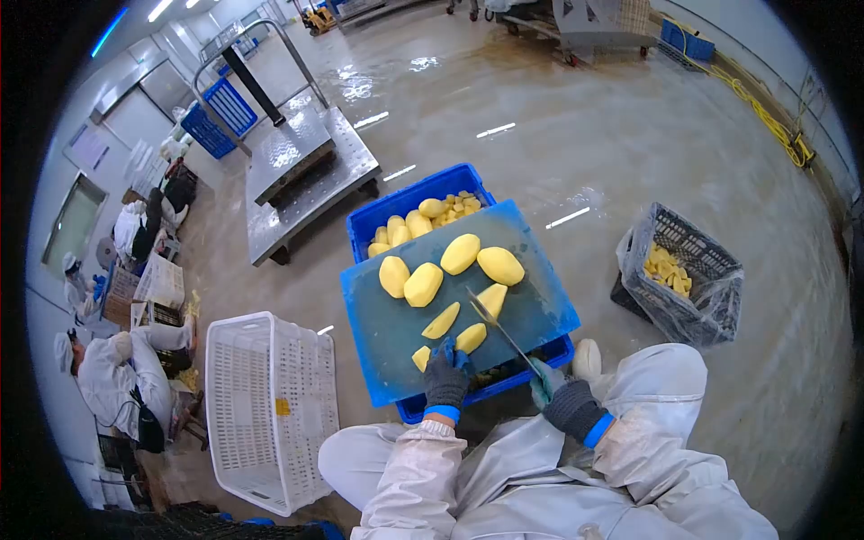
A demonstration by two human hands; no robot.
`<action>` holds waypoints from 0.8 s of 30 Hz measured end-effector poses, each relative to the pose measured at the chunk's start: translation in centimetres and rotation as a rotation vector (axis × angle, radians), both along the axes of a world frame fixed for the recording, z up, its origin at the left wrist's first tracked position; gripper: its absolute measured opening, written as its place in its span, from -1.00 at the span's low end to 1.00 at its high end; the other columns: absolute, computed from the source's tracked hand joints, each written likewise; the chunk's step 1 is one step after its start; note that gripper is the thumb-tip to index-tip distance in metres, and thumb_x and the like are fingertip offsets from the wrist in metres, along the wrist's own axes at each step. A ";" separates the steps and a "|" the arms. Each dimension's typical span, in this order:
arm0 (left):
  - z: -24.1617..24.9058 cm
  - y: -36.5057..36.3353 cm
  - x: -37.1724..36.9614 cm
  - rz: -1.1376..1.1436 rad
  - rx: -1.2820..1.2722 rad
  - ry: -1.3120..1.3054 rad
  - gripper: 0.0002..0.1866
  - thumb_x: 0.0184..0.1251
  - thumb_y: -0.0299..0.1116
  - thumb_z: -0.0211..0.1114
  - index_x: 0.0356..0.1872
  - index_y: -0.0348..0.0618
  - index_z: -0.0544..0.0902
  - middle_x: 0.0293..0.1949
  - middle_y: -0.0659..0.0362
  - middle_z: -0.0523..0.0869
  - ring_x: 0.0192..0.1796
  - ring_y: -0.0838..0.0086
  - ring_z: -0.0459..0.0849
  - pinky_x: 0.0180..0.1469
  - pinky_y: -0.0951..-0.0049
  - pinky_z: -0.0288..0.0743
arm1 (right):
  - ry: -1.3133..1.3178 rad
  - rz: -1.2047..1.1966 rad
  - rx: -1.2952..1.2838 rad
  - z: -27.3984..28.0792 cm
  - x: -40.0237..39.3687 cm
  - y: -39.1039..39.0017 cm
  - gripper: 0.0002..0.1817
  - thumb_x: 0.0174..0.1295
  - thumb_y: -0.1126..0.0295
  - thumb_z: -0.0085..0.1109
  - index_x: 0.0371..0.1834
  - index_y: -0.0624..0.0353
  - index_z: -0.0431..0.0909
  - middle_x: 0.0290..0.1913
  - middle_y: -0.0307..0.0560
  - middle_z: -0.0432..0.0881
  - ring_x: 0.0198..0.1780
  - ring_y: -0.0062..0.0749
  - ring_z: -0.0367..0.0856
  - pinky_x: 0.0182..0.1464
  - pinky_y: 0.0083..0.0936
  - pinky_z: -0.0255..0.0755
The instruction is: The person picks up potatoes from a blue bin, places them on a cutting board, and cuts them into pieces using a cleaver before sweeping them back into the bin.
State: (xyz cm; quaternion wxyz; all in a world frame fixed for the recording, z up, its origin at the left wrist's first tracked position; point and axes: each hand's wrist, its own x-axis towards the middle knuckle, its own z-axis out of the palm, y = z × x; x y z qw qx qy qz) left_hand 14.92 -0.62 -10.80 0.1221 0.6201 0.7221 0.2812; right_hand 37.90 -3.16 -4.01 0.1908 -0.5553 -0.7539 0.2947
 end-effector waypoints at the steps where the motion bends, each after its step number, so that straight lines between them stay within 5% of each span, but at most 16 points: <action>1: 0.0 -0.4 0.0 0.034 -0.031 -0.001 -0.62 0.23 -0.22 0.12 0.04 -0.14 0.51 -0.14 -0.13 0.59 -0.11 -0.03 0.56 -0.03 0.06 0.42 | -0.058 0.024 -0.065 0.5 0.1 0.7 -0.66 0.20 0.26 0.04 0.02 0.12 0.43 -0.40 0.19 0.58 -0.38 0.05 0.59 -0.36 -0.11 0.43; 3: 0.1 -0.8 -0.1 0.065 -0.055 0.000 -0.62 0.22 -0.22 0.14 0.02 -0.16 0.51 -0.15 -0.14 0.59 -0.12 -0.03 0.56 -0.04 0.06 0.42 | -0.115 0.045 -0.123 0.8 0.0 0.8 -0.63 0.19 0.26 0.05 0.05 0.13 0.41 -0.39 0.18 0.58 -0.39 0.05 0.58 -0.36 -0.11 0.43; 6: 0.2 -0.9 -0.3 0.017 -0.056 -0.108 -0.62 0.19 -0.27 0.17 0.02 -0.20 0.52 -0.13 -0.15 0.59 -0.06 -0.05 0.54 0.02 0.09 0.40 | 0.117 0.017 0.253 1.0 0.2 0.3 -0.62 0.19 0.27 0.06 0.07 0.12 0.40 -0.45 0.16 0.58 -0.45 0.04 0.58 -0.42 -0.10 0.42; 12: 1.2 -1.2 0.2 0.110 -0.181 -0.227 -0.60 0.19 -0.25 0.20 0.02 -0.21 0.51 -0.08 -0.15 0.57 -0.04 -0.05 0.53 0.04 0.09 0.39 | 0.002 0.058 -0.120 2.5 0.9 -1.6 -0.65 0.20 0.23 0.04 0.02 0.09 0.41 -0.45 0.14 0.60 -0.45 0.06 0.59 -0.42 -0.06 0.41; 14: 0.1 -1.0 0.3 0.059 0.031 -0.093 -0.61 0.21 -0.24 0.19 0.01 -0.23 0.51 -0.08 -0.14 0.57 -0.03 -0.04 0.53 0.05 0.10 0.39 | -0.048 0.072 -0.233 2.5 0.8 -2.1 -0.67 0.21 0.19 -0.01 -0.02 0.08 0.40 -0.47 0.13 0.60 -0.46 0.06 0.59 -0.43 -0.06 0.41; 24: -0.4 -0.2 0.4 0.089 -0.063 -0.101 -0.64 0.18 -0.26 0.21 -0.02 -0.20 0.55 -0.11 -0.11 0.59 -0.05 0.02 0.56 0.02 0.14 0.41 | -0.222 0.126 -0.205 -0.8 -1.8 -2.6 -0.70 0.24 0.17 -0.02 -0.13 0.17 0.42 -0.45 0.19 0.60 -0.48 0.06 0.59 -0.42 -0.07 0.43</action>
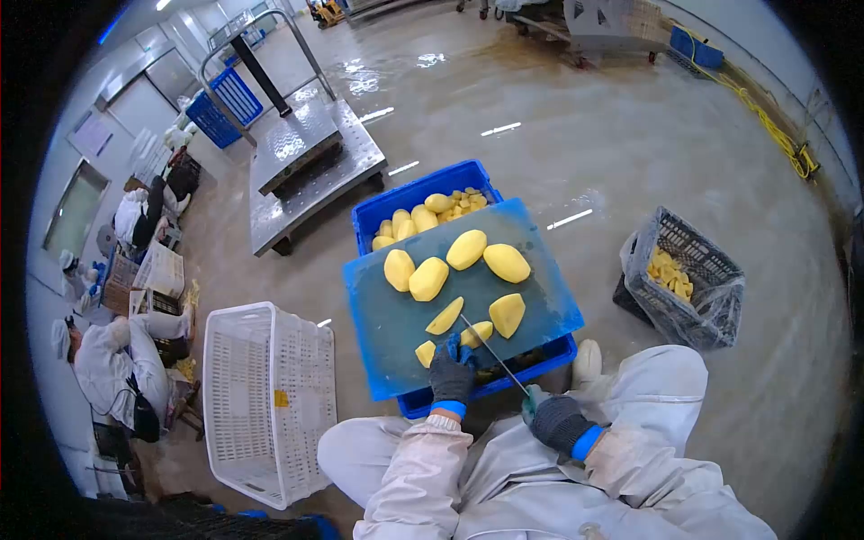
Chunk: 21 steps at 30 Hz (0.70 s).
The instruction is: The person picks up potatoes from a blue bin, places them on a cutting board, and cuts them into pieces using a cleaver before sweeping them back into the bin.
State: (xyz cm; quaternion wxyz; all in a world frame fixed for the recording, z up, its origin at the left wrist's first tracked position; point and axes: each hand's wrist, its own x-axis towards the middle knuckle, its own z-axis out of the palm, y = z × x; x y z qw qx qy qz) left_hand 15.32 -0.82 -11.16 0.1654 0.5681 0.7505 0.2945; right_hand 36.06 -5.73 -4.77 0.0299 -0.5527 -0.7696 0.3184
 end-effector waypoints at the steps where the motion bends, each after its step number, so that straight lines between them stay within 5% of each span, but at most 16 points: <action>1: 0.0 0.1 0.0 -0.001 0.008 -0.013 -0.64 0.18 -0.26 0.21 -0.03 -0.20 0.55 -0.09 -0.11 0.58 -0.04 0.01 0.55 0.03 0.15 0.41 | 0.004 0.002 0.041 -0.3 -0.4 0.1 -0.70 0.25 0.17 -0.02 -0.14 0.16 0.43 -0.48 0.15 0.60 -0.52 0.00 0.59 -0.44 -0.13 0.43; 3: 0.0 0.1 0.0 -0.008 0.018 -0.028 -0.65 0.17 -0.26 0.21 -0.04 -0.20 0.56 -0.08 -0.11 0.58 -0.04 0.01 0.55 0.04 0.15 0.40 | 0.005 -0.001 0.085 -0.5 -0.1 0.2 -0.71 0.26 0.17 -0.02 -0.14 0.16 0.43 -0.51 0.10 0.59 -0.55 -0.07 0.59 -0.46 -0.19 0.44; 5: 1.3 0.7 -0.3 -0.056 -0.141 -0.009 -0.57 0.16 -0.25 0.21 0.05 -0.20 0.51 -0.01 -0.11 0.54 0.02 0.00 0.51 0.05 0.16 0.40 | 0.479 -0.293 -0.548 2.5 0.5 1.4 -0.71 0.27 0.19 -0.01 -0.09 0.15 0.43 -0.57 -0.01 0.55 -0.59 -0.30 0.56 -0.50 -0.34 0.43; 6: 1.8 1.1 -0.3 -0.056 -0.137 -0.009 -0.57 0.16 -0.25 0.21 0.05 -0.20 0.51 -0.01 -0.11 0.54 0.02 0.00 0.51 0.05 0.16 0.40 | 0.427 -0.262 -0.512 4.4 1.1 1.1 -0.72 0.28 0.22 0.00 -0.05 0.13 0.43 -0.60 -0.11 0.51 -0.59 -0.46 0.53 -0.55 -0.44 0.40; 11: 4.5 2.8 1.8 -0.331 -0.170 0.423 -0.39 0.09 -0.23 0.26 0.24 -0.01 0.36 0.12 -0.01 0.42 0.13 0.04 0.43 0.07 0.06 0.39 | 0.624 -0.427 -0.573 5.9 3.7 0.0 -0.74 0.28 0.27 0.02 -0.07 0.17 0.40 -0.59 -0.24 0.44 -0.64 -0.55 0.41 -0.59 -0.53 0.35; 21: 5.1 -2.8 2.9 -0.522 -0.065 0.348 -0.54 0.19 -0.28 0.15 0.16 0.01 0.43 0.12 -0.04 0.45 0.07 0.07 0.47 0.06 0.05 0.36 | 0.691 -0.540 -0.510 6.2 5.4 1.3 -0.82 0.32 0.32 -0.03 -0.22 0.22 0.39 -0.59 -0.25 0.42 -0.63 -0.61 0.40 -0.61 -0.62 0.34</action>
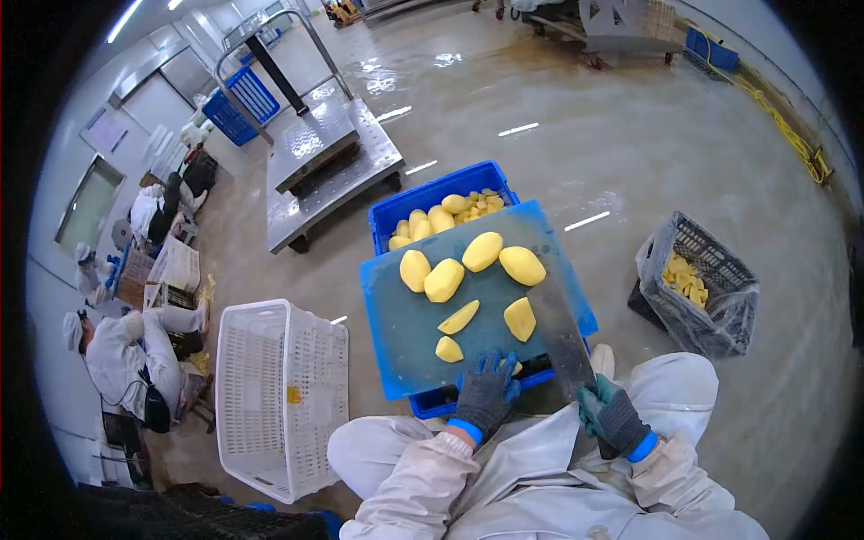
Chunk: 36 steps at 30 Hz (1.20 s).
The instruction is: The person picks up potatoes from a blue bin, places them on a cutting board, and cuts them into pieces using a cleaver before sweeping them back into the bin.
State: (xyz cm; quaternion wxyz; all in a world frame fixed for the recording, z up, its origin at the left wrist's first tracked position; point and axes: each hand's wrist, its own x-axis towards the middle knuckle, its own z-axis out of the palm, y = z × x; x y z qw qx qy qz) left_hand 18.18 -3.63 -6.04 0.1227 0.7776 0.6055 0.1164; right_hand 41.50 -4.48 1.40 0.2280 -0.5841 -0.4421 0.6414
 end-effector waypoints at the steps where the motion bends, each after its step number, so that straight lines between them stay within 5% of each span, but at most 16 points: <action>1: 0.6 -0.4 -0.2 -0.035 -0.006 -0.076 -0.54 0.20 -0.27 0.15 0.16 -0.01 0.42 0.12 -0.05 0.46 0.07 0.06 0.47 0.08 0.06 0.35 | 0.003 0.002 -0.001 -0.4 0.2 0.1 -0.82 0.32 0.32 -0.03 -0.22 0.22 0.39 -0.59 -0.25 0.42 -0.63 -0.61 0.40 -0.61 -0.62 0.34; 4: -3.9 0.4 -4.8 -0.026 0.271 0.118 -0.54 0.21 -0.21 0.18 0.16 -0.04 0.43 0.10 -0.08 0.47 0.09 0.03 0.45 0.11 0.06 0.34 | -0.086 0.096 0.023 -1.3 0.2 0.3 -0.82 0.30 0.33 0.00 -0.15 0.19 0.42 -0.58 -0.21 0.43 -0.59 -0.57 0.41 -0.54 -0.53 0.37; 6: -0.2 2.6 -5.8 0.485 0.202 -0.316 -0.56 0.18 -0.19 0.22 0.06 -0.16 0.51 0.01 -0.09 0.54 0.04 -0.02 0.49 0.07 0.08 0.36 | -0.131 0.219 0.147 -1.1 -0.6 0.7 -0.77 0.25 0.32 0.05 -0.11 0.20 0.45 -0.54 -0.03 0.53 -0.57 -0.37 0.53 -0.50 -0.39 0.41; 10: -1.6 5.5 -9.3 0.608 0.096 -0.295 -0.59 0.16 -0.18 0.22 0.01 -0.14 0.54 -0.03 -0.09 0.57 0.01 -0.03 0.50 0.05 0.07 0.37 | -0.278 0.396 0.493 -1.6 -3.9 2.2 -0.73 0.20 0.31 0.06 -0.07 0.17 0.46 -0.47 0.13 0.58 -0.50 -0.14 0.59 -0.45 -0.26 0.41; 12: -1.9 6.5 -9.7 0.647 -0.173 -0.278 -0.61 0.14 -0.18 0.22 -0.02 -0.10 0.55 -0.06 -0.06 0.59 -0.05 -0.02 0.53 0.01 0.04 0.38 | -0.382 0.493 0.602 -2.6 -5.7 3.0 -0.72 0.18 0.30 0.05 -0.08 0.16 0.46 -0.43 0.18 0.59 -0.45 0.03 0.59 -0.42 -0.17 0.41; 16: -5.8 5.9 -9.4 0.653 0.041 -0.234 -0.67 0.16 -0.19 0.21 -0.07 -0.05 0.58 -0.12 0.00 0.62 -0.10 0.02 0.55 -0.01 0.04 0.38 | -0.496 0.527 0.699 -4.1 -7.8 3.2 -0.69 0.16 0.26 0.07 -0.07 0.15 0.45 -0.47 0.13 0.59 -0.47 0.04 0.58 -0.42 -0.15 0.43; 22: -5.2 5.1 -8.7 0.661 0.152 -0.326 -0.74 0.16 -0.21 0.23 -0.16 -0.06 0.61 -0.21 0.03 0.64 -0.13 0.05 0.56 -0.04 0.06 0.38 | -0.509 0.541 0.654 -3.5 -8.3 3.6 -0.74 0.17 0.25 0.06 -0.14 0.13 0.46 -0.49 0.13 0.59 -0.48 0.04 0.58 -0.43 -0.13 0.43; 27: -4.9 5.3 -8.6 0.667 0.133 -0.282 -0.73 0.14 -0.20 0.24 -0.17 -0.06 0.62 -0.23 0.03 0.65 -0.13 0.06 0.57 -0.04 0.08 0.37 | -0.508 0.549 0.741 -4.7 -8.2 3.3 -0.74 0.17 0.25 0.05 -0.15 0.14 0.46 -0.51 0.13 0.58 -0.47 0.04 0.58 -0.42 -0.11 0.42; 33: -4.6 5.5 -8.5 0.634 0.092 -0.239 -0.67 0.09 -0.19 0.26 -0.10 -0.03 0.59 -0.24 0.00 0.61 -0.12 0.06 0.56 -0.06 0.07 0.38 | -0.703 0.698 0.537 -4.6 -9.3 3.8 -0.74 0.19 0.24 0.03 -0.14 0.15 0.46 -0.49 0.16 0.59 -0.46 0.07 0.58 -0.42 -0.08 0.41; 36: -4.2 6.5 -8.4 0.637 0.001 -0.148 -0.61 0.07 -0.16 0.27 -0.04 0.01 0.56 -0.14 0.01 0.59 -0.05 0.08 0.53 0.00 0.07 0.34 | -0.626 0.642 0.574 -4.8 -9.0 4.3 -0.75 0.24 0.24 0.01 -0.13 0.14 0.44 -0.54 0.05 0.58 -0.57 -0.12 0.57 -0.51 -0.21 0.41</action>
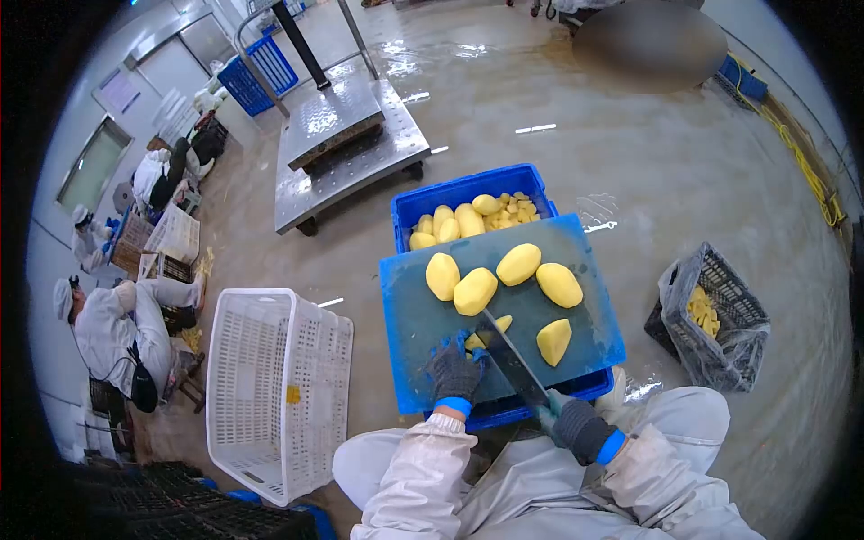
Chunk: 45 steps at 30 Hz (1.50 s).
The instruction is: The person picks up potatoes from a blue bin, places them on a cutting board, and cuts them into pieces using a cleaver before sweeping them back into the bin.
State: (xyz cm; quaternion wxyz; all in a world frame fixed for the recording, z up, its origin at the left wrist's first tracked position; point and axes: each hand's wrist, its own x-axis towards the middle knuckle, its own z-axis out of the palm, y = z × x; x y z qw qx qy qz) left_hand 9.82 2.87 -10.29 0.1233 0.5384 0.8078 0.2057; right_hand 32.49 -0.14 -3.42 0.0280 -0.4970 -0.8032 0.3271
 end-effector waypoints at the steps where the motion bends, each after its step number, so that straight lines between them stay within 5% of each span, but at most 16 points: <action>1: 0.2 0.1 0.1 0.000 -0.086 0.011 -0.58 0.07 -0.13 0.28 -0.01 0.02 0.55 -0.07 0.02 0.57 0.01 0.09 0.51 0.06 0.07 0.30 | 0.184 -0.135 -0.369 1.0 0.2 0.4 -0.77 0.26 0.25 -0.01 -0.13 0.14 0.42 -0.55 -0.06 0.53 -0.62 -0.28 0.52 -0.56 -0.32 0.38; 2: 0.0 0.4 0.1 -0.003 -0.082 0.014 -0.58 0.07 -0.13 0.28 -0.01 0.02 0.55 -0.07 0.02 0.57 0.01 0.09 0.51 0.06 0.07 0.30 | 0.370 -0.269 -0.735 1.7 0.4 0.8 -0.78 0.29 0.25 -0.02 -0.13 0.15 0.41 -0.57 -0.16 0.49 -0.66 -0.43 0.46 -0.60 -0.44 0.36; 5: 0.6 1.1 0.3 -0.004 -0.116 0.066 -0.55 0.01 -0.14 0.32 -0.01 0.05 0.54 -0.06 0.02 0.56 0.01 0.10 0.51 0.06 0.08 0.30 | 0.442 -0.286 -0.818 1.3 1.1 0.4 -0.79 0.31 0.28 -0.03 -0.13 0.18 0.38 -0.57 -0.29 0.38 -0.66 -0.63 0.33 -0.63 -0.62 0.29; 8: 1.1 0.7 0.6 -0.051 -0.072 0.056 -0.56 0.00 -0.17 0.33 -0.03 0.05 0.55 -0.11 0.03 0.58 -0.04 0.12 0.53 0.05 0.10 0.30 | 0.456 -0.354 -0.829 1.5 1.7 -0.5 -0.81 0.31 0.30 -0.03 -0.12 0.16 0.38 -0.58 -0.27 0.38 -0.67 -0.62 0.32 -0.63 -0.61 0.29; 10: 0.2 0.3 -0.1 -0.094 0.292 -0.050 -0.64 0.02 -0.22 0.34 -0.10 0.03 0.58 -0.26 0.03 0.59 -0.18 0.14 0.55 -0.09 0.13 0.37 | 0.498 -0.393 -0.830 1.6 2.4 -1.1 -0.81 0.31 0.30 -0.03 -0.11 0.15 0.38 -0.58 -0.27 0.37 -0.67 -0.62 0.31 -0.63 -0.62 0.29; 14: 4.2 -0.1 0.4 -0.144 0.310 0.000 -0.65 0.06 -0.32 0.32 -0.06 0.00 0.58 -0.26 0.01 0.61 -0.21 0.15 0.56 -0.10 0.17 0.41 | 0.598 -0.479 -0.856 3.5 3.8 -1.8 -0.81 0.32 0.30 -0.03 -0.11 0.15 0.36 -0.59 -0.28 0.35 -0.66 -0.63 0.31 -0.62 -0.64 0.29; 16: 4.9 -0.1 0.9 -0.208 0.473 -0.194 -0.62 0.07 -0.38 0.29 -0.02 -0.01 0.57 -0.25 0.01 0.59 -0.18 0.17 0.56 -0.06 0.16 0.39 | 0.560 -0.500 -0.863 3.2 4.5 -2.2 -0.80 0.33 0.29 -0.04 -0.12 0.16 0.35 -0.58 -0.28 0.36 -0.65 -0.62 0.33 -0.61 -0.64 0.30; 23: 9.1 -1.4 4.0 -0.239 0.440 -0.466 -0.53 0.11 -0.49 0.26 0.13 -0.09 0.50 -0.18 -0.01 0.58 -0.17 0.20 0.58 -0.09 0.31 0.47 | 0.613 -0.561 -0.876 3.1 6.6 -3.8 -0.81 0.35 0.26 -0.05 -0.16 0.15 0.35 -0.57 -0.26 0.38 -0.64 -0.61 0.35 -0.59 -0.62 0.32; 26: 11.2 -1.9 5.3 -0.313 0.456 -0.481 -0.58 0.25 -0.47 0.18 0.16 -0.21 0.44 0.04 0.04 0.54 -0.08 0.37 0.60 -0.02 0.39 0.50 | 0.630 -0.544 -0.866 2.5 7.1 -4.3 -0.81 0.35 0.26 -0.05 -0.17 0.14 0.34 -0.56 -0.25 0.39 -0.63 -0.61 0.35 -0.58 -0.61 0.33; 28: 11.4 -2.3 6.4 -0.235 0.472 -0.997 -0.59 0.32 -0.43 0.13 0.19 -0.24 0.41 0.06 0.06 0.52 -0.10 0.38 0.60 -0.07 0.41 0.55 | 0.631 -0.530 -0.851 2.1 7.3 -4.5 -0.82 0.35 0.27 -0.04 -0.17 0.14 0.34 -0.56 -0.25 0.40 -0.63 -0.61 0.35 -0.57 -0.61 0.34; 35: 12.9 -3.3 7.5 -0.235 0.410 -1.099 -0.58 0.35 -0.40 0.11 0.21 -0.25 0.37 0.04 0.07 0.51 -0.13 0.41 0.61 -0.10 0.41 0.58 | 0.673 -0.538 -0.810 2.5 7.4 -4.7 -0.79 0.34 0.27 -0.03 -0.10 0.15 0.36 -0.55 -0.26 0.41 -0.62 -0.61 0.37 -0.57 -0.62 0.35; 40: 12.3 -3.8 7.3 -0.169 0.455 -1.574 -0.57 0.34 -0.45 0.08 0.23 -0.22 0.34 0.04 0.05 0.51 -0.09 0.38 0.60 0.03 0.37 0.53 | 0.747 -0.577 -0.811 3.3 7.0 -4.7 -0.82 0.33 0.32 -0.01 -0.11 0.16 0.37 -0.53 -0.26 0.42 -0.61 -0.62 0.37 -0.55 -0.64 0.36; 45: 13.0 -5.4 8.3 -0.255 0.171 -1.521 -0.56 0.36 -0.50 0.02 0.26 -0.20 0.30 0.07 0.04 0.50 0.01 0.35 0.58 0.12 0.36 0.47 | 1.023 -0.581 -0.656 6.8 4.1 -1.0 -0.63 0.29 0.32 0.08 0.12 0.18 0.35 -0.45 -0.24 0.48 -0.54 -0.63 0.41 -0.51 -0.64 0.37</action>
